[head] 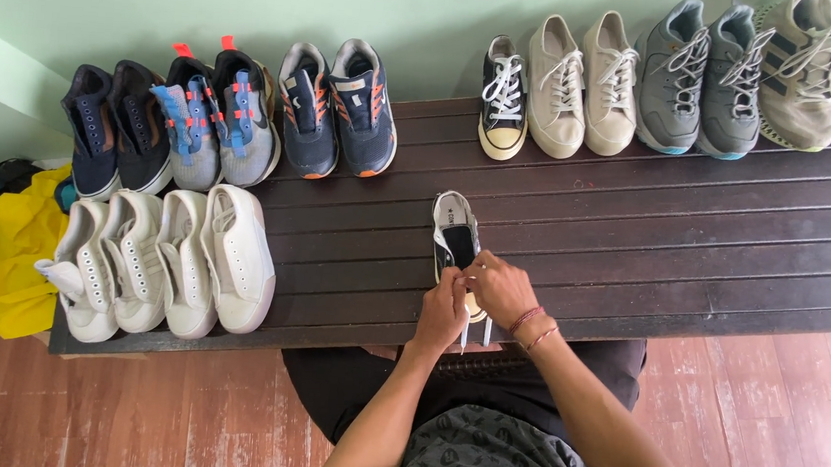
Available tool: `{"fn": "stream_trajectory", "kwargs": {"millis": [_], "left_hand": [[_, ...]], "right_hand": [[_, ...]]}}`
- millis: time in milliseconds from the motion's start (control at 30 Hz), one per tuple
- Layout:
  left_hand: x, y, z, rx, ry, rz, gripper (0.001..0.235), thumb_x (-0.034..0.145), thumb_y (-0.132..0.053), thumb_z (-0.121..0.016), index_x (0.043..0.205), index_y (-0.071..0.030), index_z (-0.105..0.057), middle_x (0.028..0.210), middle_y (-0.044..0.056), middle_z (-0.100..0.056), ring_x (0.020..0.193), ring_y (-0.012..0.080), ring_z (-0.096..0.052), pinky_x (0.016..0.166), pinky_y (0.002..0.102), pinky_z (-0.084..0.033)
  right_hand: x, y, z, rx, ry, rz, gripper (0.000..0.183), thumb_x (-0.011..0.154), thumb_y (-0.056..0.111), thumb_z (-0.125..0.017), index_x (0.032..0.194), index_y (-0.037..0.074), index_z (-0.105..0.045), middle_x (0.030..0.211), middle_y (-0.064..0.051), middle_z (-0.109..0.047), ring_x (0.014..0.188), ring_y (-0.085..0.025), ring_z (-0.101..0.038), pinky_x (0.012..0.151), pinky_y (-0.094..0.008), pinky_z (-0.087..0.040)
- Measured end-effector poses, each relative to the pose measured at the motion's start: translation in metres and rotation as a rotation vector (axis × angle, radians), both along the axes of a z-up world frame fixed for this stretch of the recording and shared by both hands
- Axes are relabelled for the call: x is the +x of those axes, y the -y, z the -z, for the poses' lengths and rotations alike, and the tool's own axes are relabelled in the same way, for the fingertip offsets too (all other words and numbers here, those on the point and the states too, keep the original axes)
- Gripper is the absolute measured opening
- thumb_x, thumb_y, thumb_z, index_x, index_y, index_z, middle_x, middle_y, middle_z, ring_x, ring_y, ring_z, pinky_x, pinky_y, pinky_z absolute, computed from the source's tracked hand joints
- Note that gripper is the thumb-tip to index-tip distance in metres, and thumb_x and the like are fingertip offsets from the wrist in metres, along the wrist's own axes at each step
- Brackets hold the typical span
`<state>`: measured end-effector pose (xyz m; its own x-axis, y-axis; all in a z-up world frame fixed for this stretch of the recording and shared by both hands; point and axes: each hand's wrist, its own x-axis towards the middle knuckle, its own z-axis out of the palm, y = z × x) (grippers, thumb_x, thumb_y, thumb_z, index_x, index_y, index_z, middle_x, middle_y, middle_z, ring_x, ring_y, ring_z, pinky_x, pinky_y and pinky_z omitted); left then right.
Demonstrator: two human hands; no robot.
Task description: The person laces a black and white sneaker by threading a white shoelace through the eyelets. They pull the laces tight and tie a knot at the top of the shoe. The task is performed on a wooden bench with other shoes visible in the background.
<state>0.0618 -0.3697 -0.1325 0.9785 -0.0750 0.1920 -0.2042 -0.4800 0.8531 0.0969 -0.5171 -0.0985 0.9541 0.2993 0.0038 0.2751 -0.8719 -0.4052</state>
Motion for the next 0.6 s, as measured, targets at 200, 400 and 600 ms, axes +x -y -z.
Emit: {"fn": "stream_trajectory", "kwargs": {"millis": [200,400,600], "left_hand": [[0.003,-0.002,0.008,-0.148,-0.114,0.057,0.028,0.101,-0.017,-0.046,0.127,-0.008,-0.048,0.08,0.022,-0.067,0.077,0.0472,-0.069,0.07,0.053,-0.055],[0.019,-0.007,0.013,0.005,-0.084,0.149,0.046,0.083,-0.012,-0.062,0.128,-0.006,-0.06,0.072,0.015,-0.067,0.071,0.0383,-0.069,0.068,0.05,-0.055],[0.02,-0.008,-0.001,0.025,-0.28,0.242,0.046,0.089,-0.003,-0.055,0.135,0.001,-0.058,0.079,0.007,-0.068,0.073,0.0247,-0.065,0.08,0.042,-0.054]], "right_hand": [[0.018,0.009,-0.074,0.291,0.095,-0.055,0.011,0.093,0.024,-0.073,0.09,0.017,-0.081,0.093,-0.002,-0.072,0.082,-0.028,-0.074,0.071,-0.04,-0.059],[-0.004,0.03,-0.234,0.69,0.387,-0.173,0.01,0.09,0.001,-0.075,0.091,0.01,-0.08,0.09,-0.007,-0.072,0.078,-0.024,-0.071,0.071,-0.034,-0.056],[-0.029,0.191,-0.202,0.778,0.736,-0.134,0.016,0.124,0.022,-0.042,0.118,0.02,-0.057,0.121,-0.014,-0.059,0.131,-0.039,-0.048,0.135,-0.061,-0.038]]}}
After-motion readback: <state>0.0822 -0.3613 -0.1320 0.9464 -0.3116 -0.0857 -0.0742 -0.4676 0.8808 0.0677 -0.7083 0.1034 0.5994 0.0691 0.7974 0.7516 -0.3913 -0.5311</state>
